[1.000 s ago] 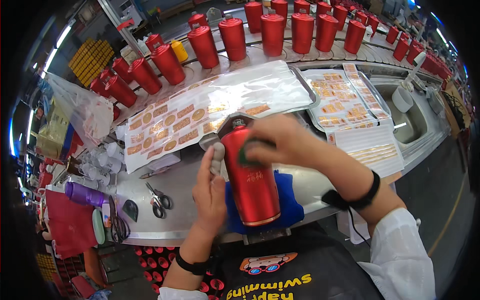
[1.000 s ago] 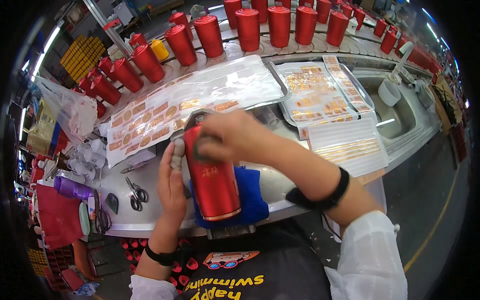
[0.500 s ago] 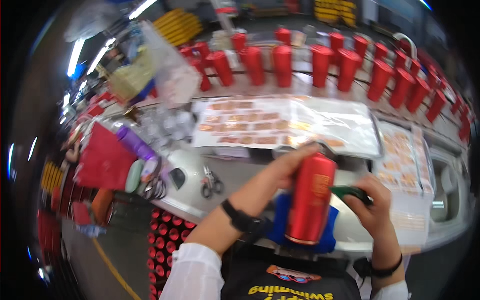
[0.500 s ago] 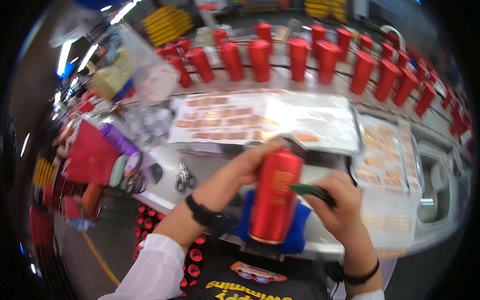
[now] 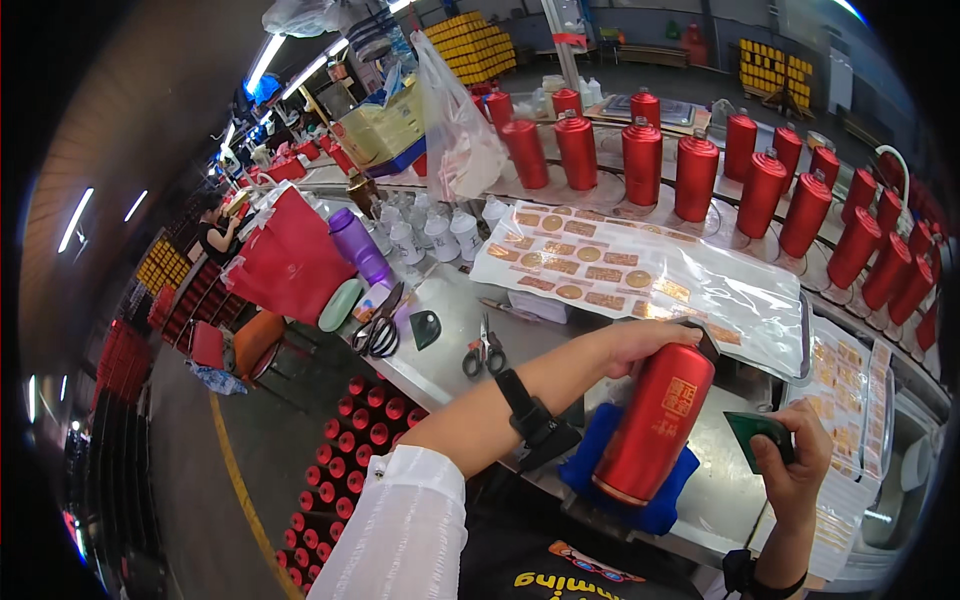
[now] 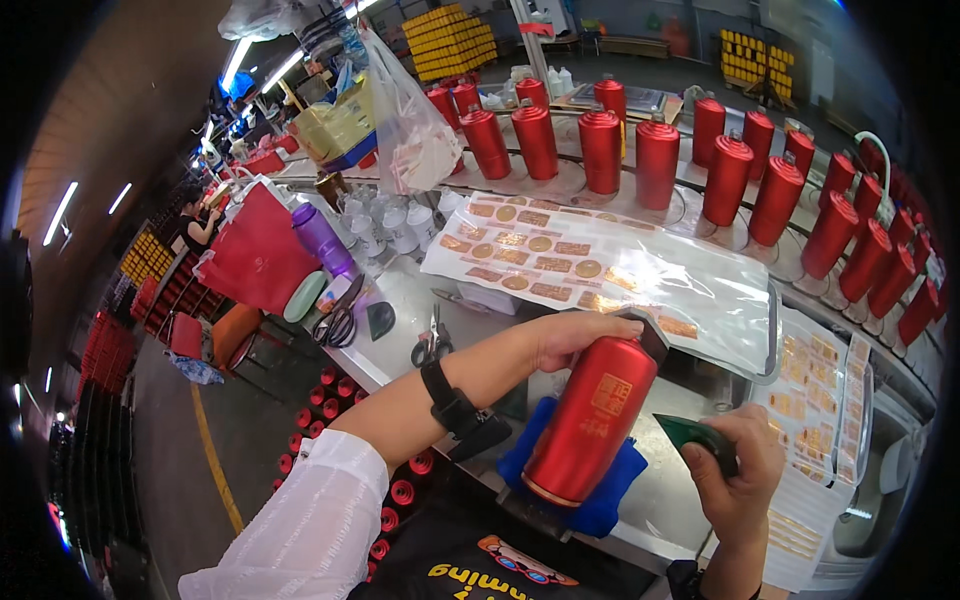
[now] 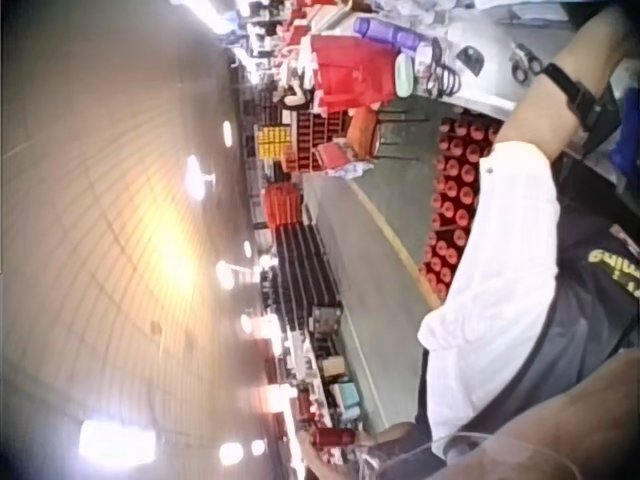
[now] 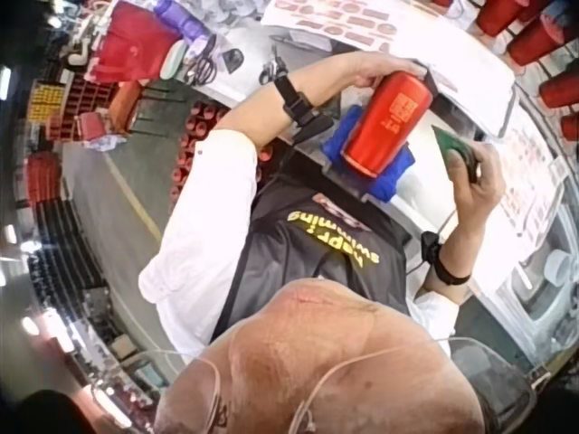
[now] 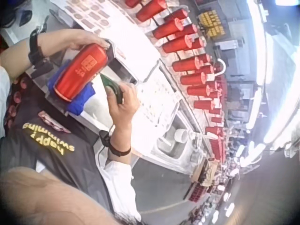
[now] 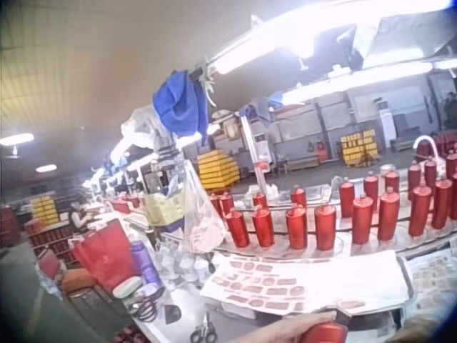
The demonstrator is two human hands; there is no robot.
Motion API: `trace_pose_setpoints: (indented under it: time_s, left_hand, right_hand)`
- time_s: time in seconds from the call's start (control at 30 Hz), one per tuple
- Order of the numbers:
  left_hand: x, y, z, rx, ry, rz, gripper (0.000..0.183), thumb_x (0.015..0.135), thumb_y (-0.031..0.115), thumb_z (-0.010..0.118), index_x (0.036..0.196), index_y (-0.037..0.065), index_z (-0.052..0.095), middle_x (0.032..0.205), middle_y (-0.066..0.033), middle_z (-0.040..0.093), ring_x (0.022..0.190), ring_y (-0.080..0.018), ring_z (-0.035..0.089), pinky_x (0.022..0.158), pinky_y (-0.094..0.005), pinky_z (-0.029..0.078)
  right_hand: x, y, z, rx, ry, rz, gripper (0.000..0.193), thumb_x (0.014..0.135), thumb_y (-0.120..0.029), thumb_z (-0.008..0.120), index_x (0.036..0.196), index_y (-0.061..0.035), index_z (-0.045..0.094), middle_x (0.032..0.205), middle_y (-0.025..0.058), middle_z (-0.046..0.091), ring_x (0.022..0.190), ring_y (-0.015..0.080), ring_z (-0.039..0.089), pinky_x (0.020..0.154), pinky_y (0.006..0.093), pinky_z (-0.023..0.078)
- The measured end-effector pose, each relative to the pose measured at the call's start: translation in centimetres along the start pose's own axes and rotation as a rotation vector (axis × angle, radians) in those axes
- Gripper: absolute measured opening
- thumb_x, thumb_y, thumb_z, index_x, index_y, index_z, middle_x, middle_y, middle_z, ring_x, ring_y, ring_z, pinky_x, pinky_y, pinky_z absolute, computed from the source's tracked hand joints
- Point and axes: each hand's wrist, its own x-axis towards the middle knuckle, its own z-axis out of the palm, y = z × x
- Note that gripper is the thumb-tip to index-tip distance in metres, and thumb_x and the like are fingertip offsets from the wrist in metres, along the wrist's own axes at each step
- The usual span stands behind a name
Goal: Applying labels and protective films to red bottles on an assembly line.
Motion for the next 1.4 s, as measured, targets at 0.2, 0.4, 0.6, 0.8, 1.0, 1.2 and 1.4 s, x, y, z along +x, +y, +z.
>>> trace_pose_setpoints:
  time_s: [0.2, 0.4, 0.6, 0.8, 1.0, 1.2, 1.4]
  left_hand:
    - [-0.1, 0.1, -0.3, 0.078, 0.070, -0.005, 0.038, 0.090, 0.042, 0.059, 0.107, 0.008, 0.062, 0.098, -0.0018, 0.067, 0.085, -0.0103, 0.064, 0.075, -0.0280, 0.053]
    - [-0.4, -0.6, -0.3, 0.042, -0.021, -0.076, 0.035, 0.091, 0.038, 0.059, 0.107, 0.007, 0.063, 0.098, -0.0032, 0.067, 0.087, -0.0112, 0.064, 0.076, -0.0274, 0.053]
    - [-3.0, -0.9, 0.2, 0.007, 0.029, 0.093, 0.030, 0.092, 0.034, 0.059, 0.104, 0.006, 0.062, 0.096, -0.0025, 0.065, 0.087, -0.0102, 0.062, 0.079, -0.0261, 0.051]
    - [-8.7, 0.9, 1.2, 0.039, 0.076, 0.432, 0.025, 0.092, 0.029, 0.062, 0.103, 0.007, 0.060, 0.093, 0.0012, 0.062, 0.086, -0.0055, 0.057, 0.079, -0.0228, 0.046]
    - [-13.9, 0.9, 3.4, 0.336, 0.492, 0.694, 0.030, 0.093, 0.030, 0.061, 0.111, 0.006, 0.056, 0.086, 0.0000, 0.059, 0.080, -0.0050, 0.053, 0.071, -0.0227, 0.044]
    - [-15.2, 0.2, 4.6, 0.718, 0.744, 0.924, 0.034, 0.088, 0.034, 0.063, 0.103, 0.003, 0.060, 0.083, -0.0086, 0.061, 0.080, -0.0196, 0.058, 0.073, -0.0326, 0.046]
    - [-16.6, 0.1, 4.7, 1.087, 0.770, 1.100, 0.030, 0.077, 0.031, 0.065, 0.082, 0.001, 0.061, 0.080, -0.0168, 0.061, 0.083, -0.0347, 0.060, 0.075, -0.0424, 0.047]
  right_hand:
    - [-0.1, -0.4, -1.0, -0.025, -0.019, -0.094, 0.024, 0.073, -0.013, 0.075, 0.086, -0.0018, 0.059, 0.069, 0.0082, 0.053, 0.064, 0.0236, 0.048, 0.058, 0.0330, 0.037]
    - [-0.7, -0.8, -1.7, 0.029, -0.022, -0.082, 0.024, 0.074, -0.014, 0.075, 0.085, -0.0011, 0.059, 0.068, 0.0087, 0.053, 0.063, 0.0229, 0.047, 0.057, 0.0323, 0.036]
    - [-1.1, -0.5, -1.4, 0.047, -0.032, -0.126, 0.024, 0.075, -0.015, 0.074, 0.086, -0.0007, 0.058, 0.068, 0.0084, 0.053, 0.061, 0.0221, 0.046, 0.056, 0.0316, 0.035]
    - [-1.4, -0.9, -1.7, 0.173, -0.033, -0.070, 0.027, 0.077, -0.021, 0.073, 0.085, -0.0004, 0.058, 0.069, 0.0084, 0.052, 0.064, 0.0207, 0.047, 0.058, 0.0311, 0.036]
    - [-1.7, -2.0, 0.0, 0.257, -0.069, -0.049, 0.030, 0.079, -0.026, 0.071, 0.084, 0.0003, 0.057, 0.071, 0.0078, 0.050, 0.069, 0.0222, 0.047, 0.066, 0.0317, 0.037]
    - [-2.9, -3.3, 0.5, 0.276, -0.070, -0.075, 0.032, 0.082, -0.026, 0.069, 0.088, 0.0022, 0.055, 0.076, 0.0095, 0.052, 0.073, 0.0222, 0.047, 0.072, 0.0351, 0.039]
    - [-4.4, -3.4, 0.4, 0.328, -0.028, -0.045, 0.028, 0.089, -0.022, 0.063, 0.097, 0.0028, 0.054, 0.087, 0.0099, 0.054, 0.085, 0.0212, 0.048, 0.086, 0.0391, 0.040]
